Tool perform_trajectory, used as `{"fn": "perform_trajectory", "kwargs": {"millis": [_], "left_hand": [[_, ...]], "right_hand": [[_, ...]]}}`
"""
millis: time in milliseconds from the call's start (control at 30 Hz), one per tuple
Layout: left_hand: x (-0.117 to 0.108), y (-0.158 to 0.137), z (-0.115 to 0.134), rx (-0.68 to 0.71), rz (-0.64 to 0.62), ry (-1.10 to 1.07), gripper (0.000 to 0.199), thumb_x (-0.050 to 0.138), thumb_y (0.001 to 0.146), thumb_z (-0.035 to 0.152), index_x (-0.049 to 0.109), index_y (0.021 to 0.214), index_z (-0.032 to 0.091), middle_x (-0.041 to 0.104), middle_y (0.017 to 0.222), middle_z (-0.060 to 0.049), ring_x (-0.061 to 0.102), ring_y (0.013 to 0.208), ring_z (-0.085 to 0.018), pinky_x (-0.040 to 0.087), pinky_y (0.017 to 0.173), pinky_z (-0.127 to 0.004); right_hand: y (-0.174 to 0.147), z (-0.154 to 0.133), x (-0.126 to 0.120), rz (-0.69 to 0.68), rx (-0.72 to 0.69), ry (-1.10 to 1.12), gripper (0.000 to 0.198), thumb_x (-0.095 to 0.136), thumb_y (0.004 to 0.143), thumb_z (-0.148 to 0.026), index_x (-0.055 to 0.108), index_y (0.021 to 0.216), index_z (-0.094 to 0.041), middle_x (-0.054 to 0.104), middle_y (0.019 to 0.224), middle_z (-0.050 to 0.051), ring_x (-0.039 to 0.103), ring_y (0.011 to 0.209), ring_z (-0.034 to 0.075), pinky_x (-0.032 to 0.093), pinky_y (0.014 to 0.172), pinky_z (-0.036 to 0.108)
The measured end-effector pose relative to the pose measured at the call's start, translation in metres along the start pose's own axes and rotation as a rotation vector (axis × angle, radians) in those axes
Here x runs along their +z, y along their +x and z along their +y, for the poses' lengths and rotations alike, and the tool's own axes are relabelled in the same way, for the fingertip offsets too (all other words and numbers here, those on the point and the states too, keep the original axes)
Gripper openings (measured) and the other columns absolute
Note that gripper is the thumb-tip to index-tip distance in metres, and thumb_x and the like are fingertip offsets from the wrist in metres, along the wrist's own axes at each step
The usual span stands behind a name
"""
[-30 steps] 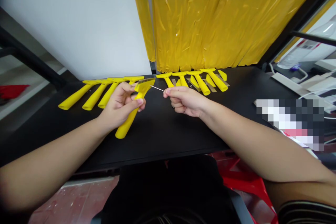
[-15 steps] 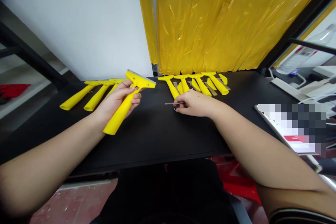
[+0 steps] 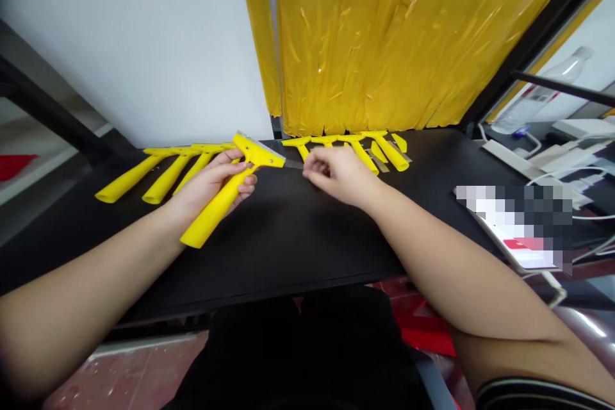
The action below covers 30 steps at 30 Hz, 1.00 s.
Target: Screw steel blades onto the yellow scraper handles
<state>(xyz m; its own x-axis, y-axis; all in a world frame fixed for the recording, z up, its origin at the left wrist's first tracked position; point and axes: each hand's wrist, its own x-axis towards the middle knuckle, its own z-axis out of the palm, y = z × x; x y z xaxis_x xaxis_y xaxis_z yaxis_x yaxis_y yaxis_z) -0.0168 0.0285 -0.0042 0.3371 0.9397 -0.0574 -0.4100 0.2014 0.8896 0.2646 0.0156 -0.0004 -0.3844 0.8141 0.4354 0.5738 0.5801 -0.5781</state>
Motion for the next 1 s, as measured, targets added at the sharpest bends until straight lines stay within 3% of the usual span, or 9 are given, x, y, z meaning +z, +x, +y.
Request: {"fn": "perform_trajectory", "kwargs": {"millis": [67,133,233,367,467,700,1000], "left_hand": [[0.000,0.002,-0.003,-0.036,0.003,-0.005,0.044,0.084,0.078,0.010,0.058,0.111,0.022,0.070,0.092,-0.003,0.066,0.065,-0.011,0.049,0.053,-0.019],[0.002,0.002,-0.007,-0.096,-0.021,0.018,0.047,0.086,0.076,0.011,0.057,0.110,0.023,0.072,0.089,-0.004,0.068,0.064,-0.013,0.049,0.053,-0.020],[0.008,-0.002,-0.013,-0.184,-0.093,0.089,0.050,0.089,0.074,0.014,0.055,0.109,0.023,0.072,0.084,-0.004,0.069,0.064,-0.015,0.048,0.053,-0.021],[0.015,-0.011,-0.016,-0.225,-0.225,0.177,0.048,0.090,0.078,0.022,0.053,0.109,0.023,0.072,0.081,-0.002,0.070,0.065,-0.016,0.047,0.054,-0.022],[0.015,-0.014,-0.016,-0.244,-0.308,0.227,0.045,0.088,0.084,0.028,0.050,0.109,0.024,0.071,0.073,0.000,0.068,0.061,-0.015,0.046,0.056,-0.023],[0.015,-0.016,-0.015,-0.239,-0.329,0.266,0.044,0.084,0.088,0.030,0.047,0.110,0.024,0.073,0.073,0.000,0.065,0.057,-0.014,0.046,0.060,-0.026],[0.016,-0.017,-0.019,-0.186,-0.351,0.300,0.041,0.083,0.091,0.031,0.048,0.111,0.025,0.072,0.077,0.001,0.068,0.063,-0.015,0.047,0.060,-0.026]], "right_hand": [[0.001,-0.004,-0.001,0.271,-0.002,0.139,0.007,0.076,0.092,-0.027,0.073,0.091,-0.021,0.077,0.087,0.005,0.067,0.075,0.019,0.051,0.067,0.032],[0.002,-0.008,0.002,0.336,0.015,0.249,0.011,0.078,0.090,-0.029,0.073,0.092,-0.020,0.077,0.089,0.007,0.068,0.077,0.019,0.052,0.067,0.032],[0.002,-0.014,0.010,0.215,0.017,0.284,0.008,0.077,0.089,-0.026,0.074,0.092,-0.019,0.076,0.088,0.007,0.068,0.077,0.020,0.051,0.065,0.032],[0.003,-0.014,0.016,0.067,-0.176,0.106,0.003,0.072,0.093,-0.022,0.074,0.093,-0.021,0.075,0.089,0.005,0.065,0.077,0.019,0.050,0.071,0.033],[0.006,-0.009,0.016,0.037,-0.278,0.046,0.004,0.071,0.096,-0.023,0.074,0.093,-0.022,0.071,0.089,0.004,0.063,0.080,0.020,0.048,0.073,0.034],[0.007,-0.006,0.018,-0.005,-0.230,0.143,0.004,0.075,0.095,-0.026,0.076,0.093,-0.023,0.065,0.087,0.003,0.057,0.078,0.019,0.045,0.069,0.033],[0.008,-0.009,0.022,-0.007,-0.204,0.239,0.001,0.078,0.092,-0.023,0.077,0.092,-0.023,0.064,0.089,0.003,0.057,0.084,0.020,0.047,0.079,0.036]]}}
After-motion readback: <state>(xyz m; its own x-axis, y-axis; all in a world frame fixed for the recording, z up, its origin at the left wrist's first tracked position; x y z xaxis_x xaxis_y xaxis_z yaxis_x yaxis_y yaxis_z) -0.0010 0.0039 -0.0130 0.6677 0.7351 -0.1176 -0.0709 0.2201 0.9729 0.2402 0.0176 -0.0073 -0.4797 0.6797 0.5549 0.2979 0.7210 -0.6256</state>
